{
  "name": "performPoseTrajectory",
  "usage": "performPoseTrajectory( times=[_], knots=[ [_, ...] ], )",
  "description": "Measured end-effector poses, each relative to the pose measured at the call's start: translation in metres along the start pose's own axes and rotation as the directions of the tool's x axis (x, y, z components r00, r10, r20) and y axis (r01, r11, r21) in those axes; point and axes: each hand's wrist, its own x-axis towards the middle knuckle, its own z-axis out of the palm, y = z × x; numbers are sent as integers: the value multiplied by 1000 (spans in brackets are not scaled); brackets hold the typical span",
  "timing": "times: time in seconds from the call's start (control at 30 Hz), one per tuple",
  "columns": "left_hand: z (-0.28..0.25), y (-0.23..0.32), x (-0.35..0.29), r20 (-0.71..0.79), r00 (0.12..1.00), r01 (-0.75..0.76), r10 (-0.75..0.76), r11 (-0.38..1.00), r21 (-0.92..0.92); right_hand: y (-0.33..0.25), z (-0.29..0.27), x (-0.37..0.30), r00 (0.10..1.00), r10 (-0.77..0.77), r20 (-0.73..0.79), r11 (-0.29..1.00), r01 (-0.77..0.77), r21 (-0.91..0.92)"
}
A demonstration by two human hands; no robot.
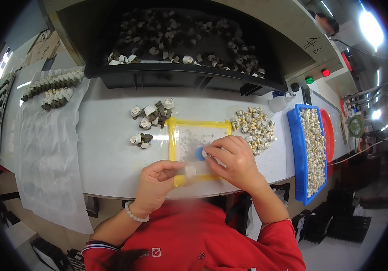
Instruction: The person assembles small cylindrical components by hand at a workstation. They pick up a base piece, apply a substance from a squeeze bottle, and attach a smaller cap-like piece. The assembled units are placed into a blue tray, while raw components are organized in a black tray and on the table.
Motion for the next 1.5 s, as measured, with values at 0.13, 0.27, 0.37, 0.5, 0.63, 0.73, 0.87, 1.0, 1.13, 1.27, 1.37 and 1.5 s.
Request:
performPoseTrajectory(
  times=[0.13,0.27,0.37,0.5,0.63,0.73,0.87,1.0,1.13,1.27,1.37,1.5],
  knots=[
    [-3,-2,1,4,1000,-8,8,1000,6,-8,-7,-3,995,103,4,949,-99,300],
    [-4,-5,2,0,1000,-12,12,999,30,-16,-8,-9,984,161,78,824,-177,538],
    [-4,-4,1,-1,1000,-10,10,999,45,-18,-3,-11,985,150,89,786,-173,594],
    [-2,-4,0,-24,1000,-16,17,999,49,-20,0,-11,980,148,133,767,-199,610],
    [-4,-7,-4,-14,1000,-24,25,994,106,-21,0,-14,969,139,204,770,-236,592],
    [-4,-6,-5,7,1000,-19,18,995,101,-20,4,-19,975,137,178,735,-220,641],
    [1,-5,-2,37,999,-35,31,990,139,-18,9,-26,972,178,155,666,-234,708],
    [4,9,-12,12,998,62,-66,970,234,-3,-1,-35,977,196,81,832,-210,513],
    [-35,28,-35,25,843,-339,538,495,800,37,-24,-57,941,258,-218,965,-240,107],
    [-62,52,-45,122,685,-187,718,11,982,43,-27,-56,937,303,-174,933,-329,-144],
    [-76,59,-47,162,679,-79,716,-148,986,38,-17,-51,941,311,-135,929,-331,-167],
    [-49,62,-36,199,636,-21,746,-242,970,34,-17,-45,925,377,-35,922,-379,-79]
  ],
)
